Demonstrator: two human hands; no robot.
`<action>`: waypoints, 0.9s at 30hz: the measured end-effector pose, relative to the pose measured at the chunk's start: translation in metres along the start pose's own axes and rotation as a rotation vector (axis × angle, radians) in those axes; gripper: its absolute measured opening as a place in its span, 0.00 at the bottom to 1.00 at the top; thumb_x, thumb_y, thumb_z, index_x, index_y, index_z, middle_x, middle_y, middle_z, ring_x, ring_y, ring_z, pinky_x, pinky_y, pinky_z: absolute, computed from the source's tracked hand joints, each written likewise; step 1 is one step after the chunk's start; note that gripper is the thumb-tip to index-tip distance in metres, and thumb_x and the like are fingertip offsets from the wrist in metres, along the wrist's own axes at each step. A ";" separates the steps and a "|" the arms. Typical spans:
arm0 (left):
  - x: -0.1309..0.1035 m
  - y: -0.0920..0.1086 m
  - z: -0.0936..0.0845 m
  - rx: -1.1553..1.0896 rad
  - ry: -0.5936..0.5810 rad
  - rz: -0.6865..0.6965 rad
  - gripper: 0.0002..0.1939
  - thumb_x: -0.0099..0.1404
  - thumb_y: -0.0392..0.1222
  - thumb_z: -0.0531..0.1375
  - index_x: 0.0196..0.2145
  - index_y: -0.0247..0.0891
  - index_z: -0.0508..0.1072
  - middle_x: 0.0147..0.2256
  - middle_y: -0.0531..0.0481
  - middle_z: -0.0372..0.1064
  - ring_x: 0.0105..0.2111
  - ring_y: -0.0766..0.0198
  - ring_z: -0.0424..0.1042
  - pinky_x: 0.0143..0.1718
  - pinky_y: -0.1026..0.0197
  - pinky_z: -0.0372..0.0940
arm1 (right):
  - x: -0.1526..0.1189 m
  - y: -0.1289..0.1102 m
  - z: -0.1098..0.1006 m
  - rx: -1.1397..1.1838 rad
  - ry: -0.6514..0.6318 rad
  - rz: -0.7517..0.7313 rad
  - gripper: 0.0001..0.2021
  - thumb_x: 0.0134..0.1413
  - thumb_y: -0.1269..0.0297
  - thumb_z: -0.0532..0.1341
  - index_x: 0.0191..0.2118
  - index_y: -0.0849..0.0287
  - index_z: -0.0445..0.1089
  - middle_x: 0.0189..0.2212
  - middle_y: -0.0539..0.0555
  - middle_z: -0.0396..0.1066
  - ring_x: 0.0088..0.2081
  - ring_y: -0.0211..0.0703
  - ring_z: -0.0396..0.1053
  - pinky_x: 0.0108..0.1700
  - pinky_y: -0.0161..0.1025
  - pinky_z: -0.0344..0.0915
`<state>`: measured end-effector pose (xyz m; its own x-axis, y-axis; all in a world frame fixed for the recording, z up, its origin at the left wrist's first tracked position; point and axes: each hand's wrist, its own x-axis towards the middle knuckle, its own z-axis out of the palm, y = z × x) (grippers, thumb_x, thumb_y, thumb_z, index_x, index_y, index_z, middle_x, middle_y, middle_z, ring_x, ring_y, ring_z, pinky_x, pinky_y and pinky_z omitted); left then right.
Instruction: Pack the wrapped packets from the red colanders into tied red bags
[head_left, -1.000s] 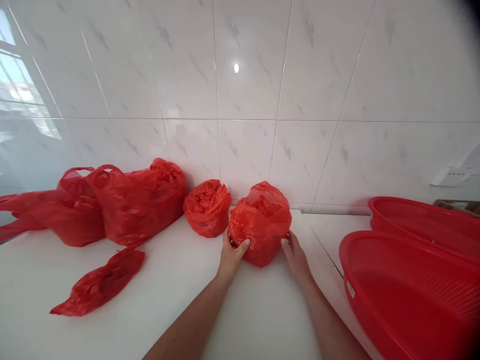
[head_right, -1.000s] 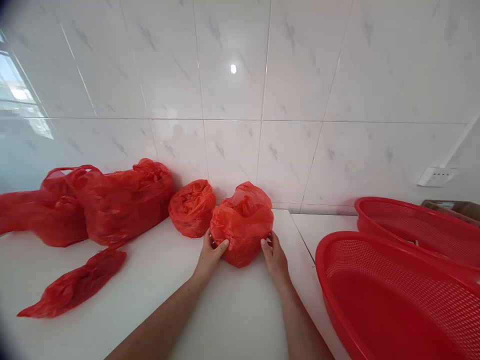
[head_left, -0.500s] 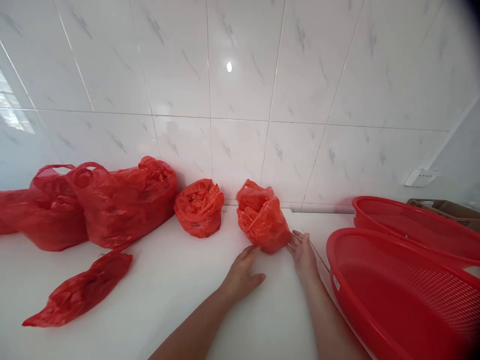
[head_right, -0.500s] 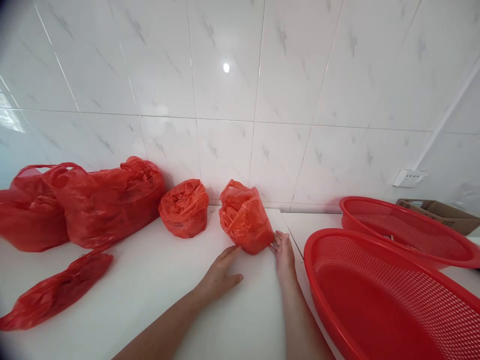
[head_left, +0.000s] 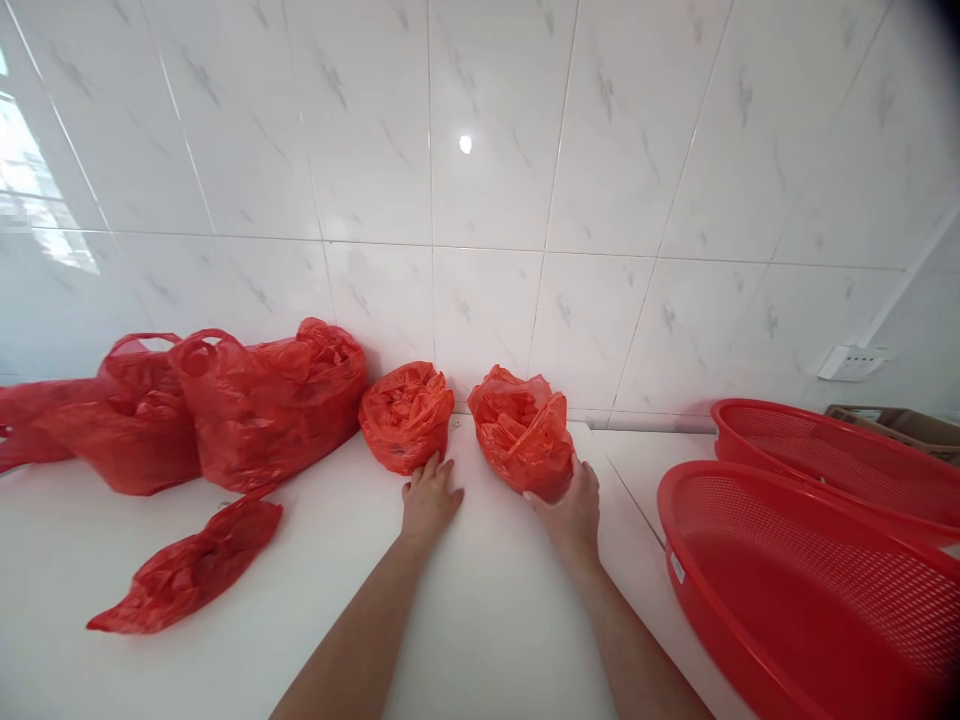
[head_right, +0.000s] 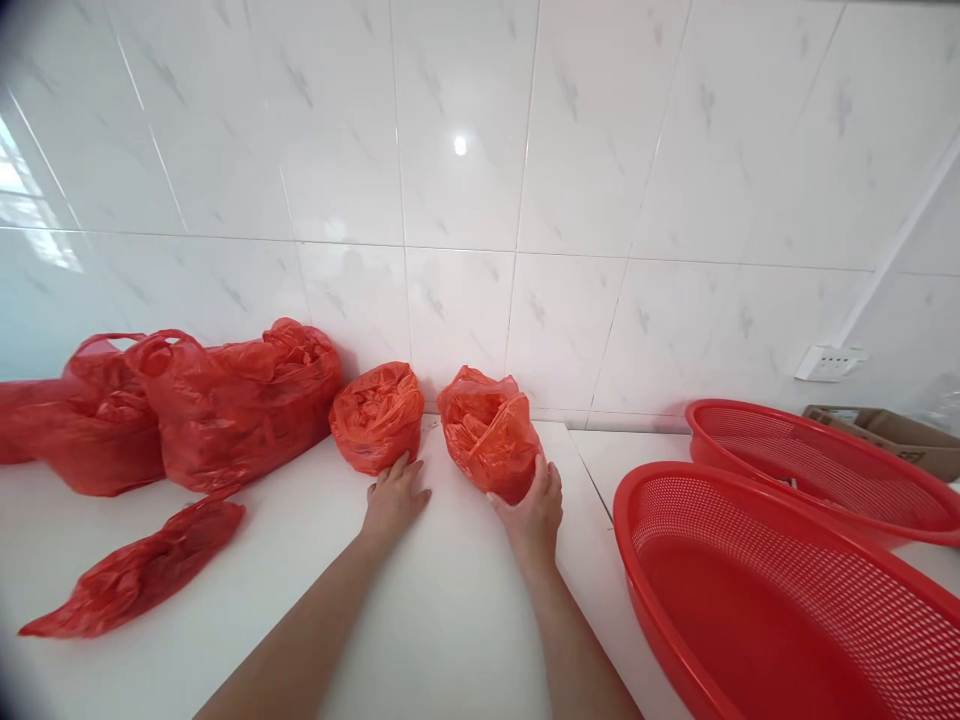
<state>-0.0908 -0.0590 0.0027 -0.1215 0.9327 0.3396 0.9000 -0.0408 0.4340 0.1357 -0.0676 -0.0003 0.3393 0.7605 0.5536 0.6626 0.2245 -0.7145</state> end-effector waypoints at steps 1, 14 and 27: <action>0.001 -0.003 0.000 0.018 0.005 -0.021 0.27 0.59 0.44 0.57 0.57 0.45 0.63 0.63 0.43 0.50 0.58 0.46 0.54 0.54 0.42 0.50 | 0.001 0.002 0.001 -0.029 -0.019 0.016 0.45 0.37 0.52 0.66 0.62 0.57 0.49 0.60 0.65 0.50 0.59 0.61 0.50 0.55 0.54 0.55; -0.013 -0.008 0.007 0.124 0.068 -0.169 0.28 0.59 0.47 0.55 0.56 0.36 0.61 0.56 0.35 0.58 0.56 0.46 0.55 0.54 0.44 0.46 | 0.012 0.008 -0.006 0.010 -0.062 0.384 0.32 0.51 0.51 0.54 0.60 0.57 0.49 0.34 0.53 0.69 0.34 0.49 0.68 0.33 0.41 0.60; -0.014 -0.008 0.008 0.071 -0.020 -0.019 0.20 0.60 0.45 0.54 0.50 0.42 0.67 0.55 0.41 0.61 0.55 0.52 0.58 0.56 0.46 0.44 | 0.006 -0.006 0.002 0.168 -0.124 0.336 0.38 0.51 0.52 0.56 0.65 0.49 0.40 0.33 0.50 0.70 0.33 0.47 0.69 0.32 0.39 0.61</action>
<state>-0.0932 -0.0692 -0.0124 -0.1307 0.9402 0.3146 0.9250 0.0015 0.3799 0.1328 -0.0626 0.0063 0.4286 0.8742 0.2281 0.4064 0.0389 -0.9129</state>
